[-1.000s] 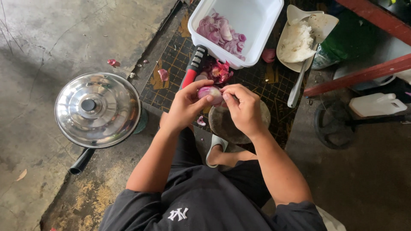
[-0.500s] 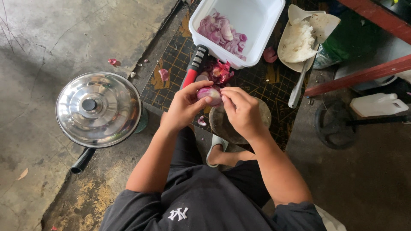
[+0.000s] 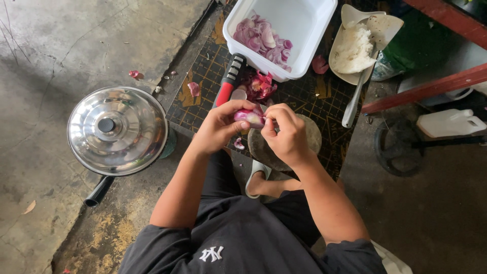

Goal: The person peels the outer layers of red onions and slices them into thin pieces on a wooden cutting board using a red-handled knife. The sliced onions are then transferred into a white plastic container.

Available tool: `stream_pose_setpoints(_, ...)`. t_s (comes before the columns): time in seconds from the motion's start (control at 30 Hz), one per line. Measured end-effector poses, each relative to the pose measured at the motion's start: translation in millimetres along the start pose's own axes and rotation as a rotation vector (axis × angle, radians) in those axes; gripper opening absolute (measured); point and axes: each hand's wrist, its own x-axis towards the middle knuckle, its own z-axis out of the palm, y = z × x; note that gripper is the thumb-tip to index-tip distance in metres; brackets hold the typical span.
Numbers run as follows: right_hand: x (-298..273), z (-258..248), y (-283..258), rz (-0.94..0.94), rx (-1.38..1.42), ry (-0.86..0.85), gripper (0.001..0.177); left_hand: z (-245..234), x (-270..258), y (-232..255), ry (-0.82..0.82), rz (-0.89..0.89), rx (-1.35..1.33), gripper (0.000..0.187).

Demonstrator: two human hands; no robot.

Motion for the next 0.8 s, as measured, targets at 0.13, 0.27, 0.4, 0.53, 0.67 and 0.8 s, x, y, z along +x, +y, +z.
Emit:
stream_pose_setpoints(0.13,1.8,-5.0,-3.8,0.089,0.104,0.0,0.009,-2.5,0.2,0.9,-0.021,0.012,-0.042,0.038)
stream_pose_setpoints(0.27,0.4,-1.2,-4.1,0.306,0.293,0.021,0.01,1.7,0.0,5.2,-0.018,0.018,-0.149,0.038)
stream_pose_setpoints(0.4,0.0,10.7,4.3,0.816,0.636,0.094,0.013,-5.3,2.0,-26.1,0.034,0.023,-0.266,0.042)
stream_pose_setpoints(0.53,-5.0,31.1,23.4,1.013,0.743,0.188,0.011,-6.3,4.1,-47.9,0.054,0.021,-0.375,0.043)
stream_pose_setpoints(0.67,3.4,40.2,31.3,1.135,0.783,0.214,0.01,-7.1,2.8,-69.8,0.12,-0.047,-0.589,0.043)
stream_pose_setpoints(0.8,8.8,42.9,37.5,1.154,0.852,0.227,0.014,-9.6,6.7,-79.2,0.298,-0.152,-0.476,0.044)
